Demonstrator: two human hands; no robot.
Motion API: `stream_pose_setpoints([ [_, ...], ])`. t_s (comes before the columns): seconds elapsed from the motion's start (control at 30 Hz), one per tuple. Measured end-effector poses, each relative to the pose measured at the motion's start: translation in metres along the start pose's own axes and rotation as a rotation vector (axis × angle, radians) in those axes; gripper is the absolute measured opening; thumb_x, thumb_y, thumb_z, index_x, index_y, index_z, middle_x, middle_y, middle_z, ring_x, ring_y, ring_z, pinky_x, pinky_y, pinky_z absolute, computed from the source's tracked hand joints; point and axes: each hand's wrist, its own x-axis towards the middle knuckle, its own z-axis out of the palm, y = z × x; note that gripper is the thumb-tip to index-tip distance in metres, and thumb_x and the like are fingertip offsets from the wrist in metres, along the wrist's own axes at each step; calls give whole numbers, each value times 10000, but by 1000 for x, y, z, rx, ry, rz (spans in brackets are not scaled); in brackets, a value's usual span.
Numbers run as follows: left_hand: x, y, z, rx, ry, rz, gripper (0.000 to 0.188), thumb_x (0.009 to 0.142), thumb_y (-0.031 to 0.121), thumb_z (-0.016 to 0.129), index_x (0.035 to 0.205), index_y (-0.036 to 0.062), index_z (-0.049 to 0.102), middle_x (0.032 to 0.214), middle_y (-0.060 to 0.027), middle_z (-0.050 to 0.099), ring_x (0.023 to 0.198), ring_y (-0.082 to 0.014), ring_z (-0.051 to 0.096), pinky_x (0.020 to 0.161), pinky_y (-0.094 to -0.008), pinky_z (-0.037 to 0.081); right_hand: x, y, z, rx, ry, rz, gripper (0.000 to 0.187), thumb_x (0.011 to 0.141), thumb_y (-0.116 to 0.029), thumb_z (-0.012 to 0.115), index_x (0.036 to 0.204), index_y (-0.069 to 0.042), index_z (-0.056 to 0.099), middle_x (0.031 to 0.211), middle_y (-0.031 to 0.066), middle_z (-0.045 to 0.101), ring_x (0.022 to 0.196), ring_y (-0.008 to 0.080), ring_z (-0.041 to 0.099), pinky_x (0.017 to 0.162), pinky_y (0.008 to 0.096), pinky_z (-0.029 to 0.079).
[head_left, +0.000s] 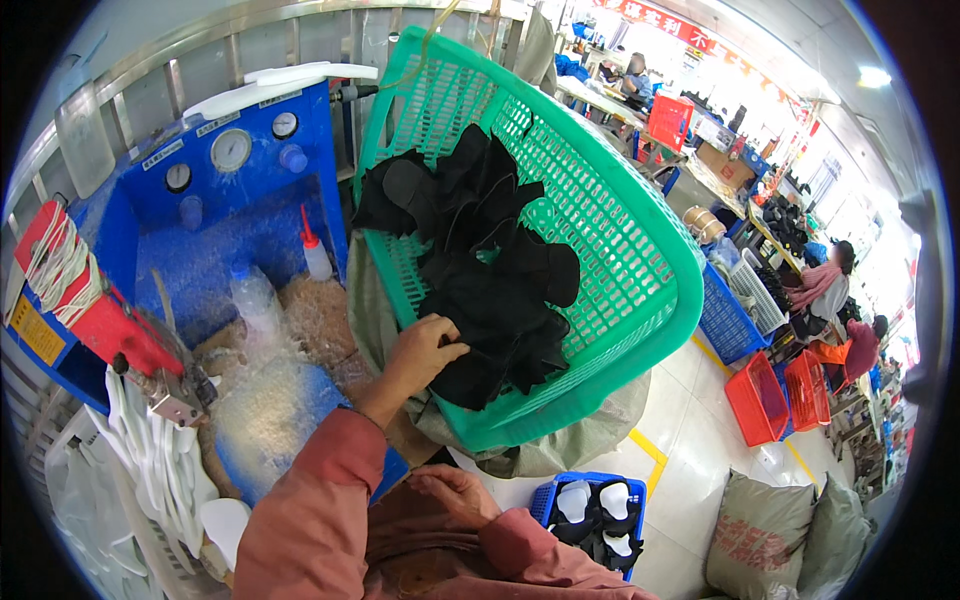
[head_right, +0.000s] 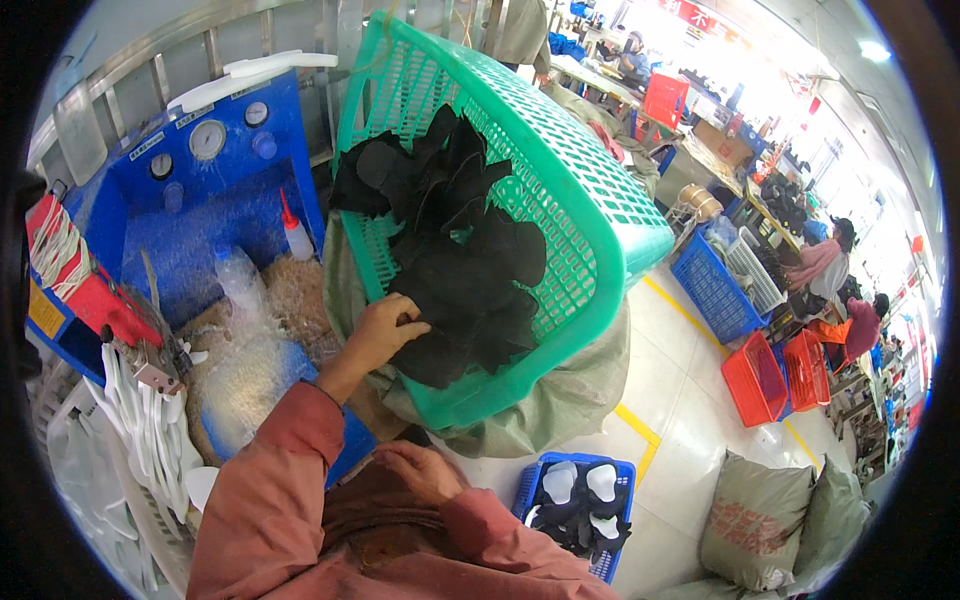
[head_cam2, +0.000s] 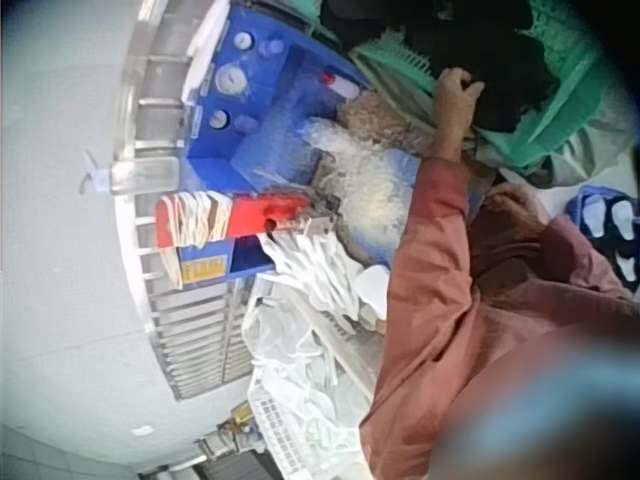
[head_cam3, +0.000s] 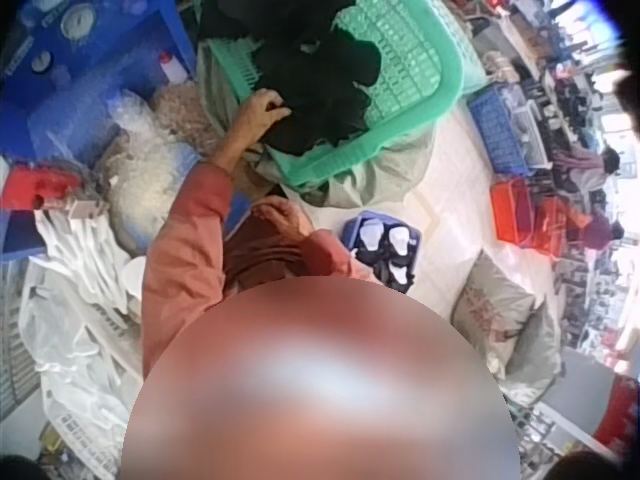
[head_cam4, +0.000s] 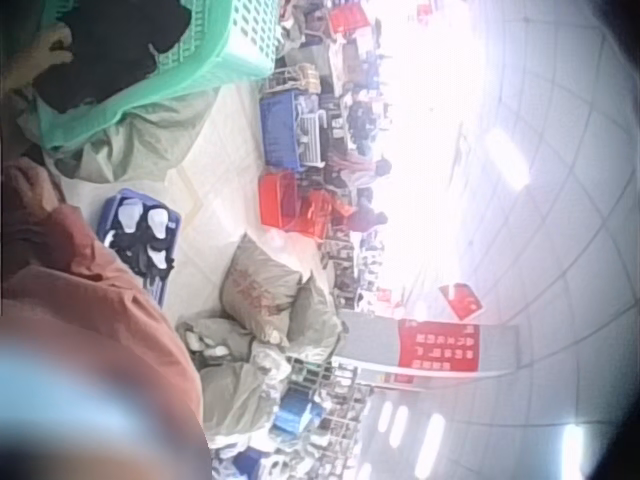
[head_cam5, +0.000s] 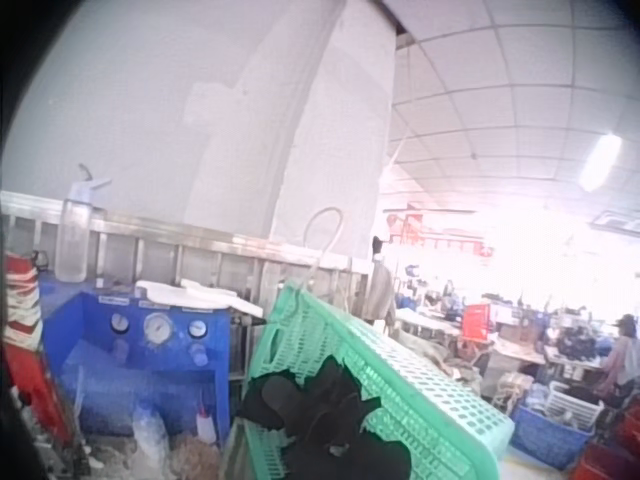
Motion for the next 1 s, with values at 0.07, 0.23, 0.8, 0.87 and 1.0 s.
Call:
stream_pose_setpoints([
  [0.07, 2, 6, -13, -53, 117, 59, 290, 848, 233, 808, 843, 0, 635, 876, -122, 632, 779, -264, 639, 669, -384, 483, 1, -6, 2, 60, 2, 16, 295, 1069, -165, 552, 1275, 19, 657, 1213, 114, 712, 1150, 179, 651, 997, 302, 503],
  [0.23, -3, 20, -46, -107, 234, 0, 397, 844, 304, 830, 792, -13, 595, 698, -123, 578, 623, -233, 553, 592, -376, 452, 1, -52, 13, -2, 45, -228, 260, 1056, -111, 550, 1251, 22, 658, 1213, 122, 704, 1139, 202, 656, 981, 314, 507],
  [0.8, -131, 70, -149, -71, 498, -223, 538, 865, 326, 838, 643, -15, 486, 555, -66, 423, 558, -93, 358, 484, -336, 352, 32, -142, 54, -825, 144, -606, 325, 957, -33, 660, 1274, 31, 630, 1198, 179, 665, 1018, 229, 700, 815, 316, 562],
  [0.87, -144, 71, -159, -30, 499, -260, 536, 870, 331, 832, 645, -14, 489, 558, -54, 413, 559, -92, 356, 484, -338, 351, 33, -134, 54, -732, 126, -361, 342, 998, -89, 638, 1317, 31, 611, 1190, 161, 678, 1026, 183, 692, 826, 319, 564],
  [1.0, -163, 69, -166, -62, 410, -344, 506, 888, 295, 816, 635, 5, 485, 572, -15, 388, 574, -69, 353, 494, -315, 324, 33, -111, 81, -254, -97, -470, 377, 1081, -201, 550, 1365, 46, 576, 1248, 110, 664, 1133, 156, 637, 937, 315, 534],
])
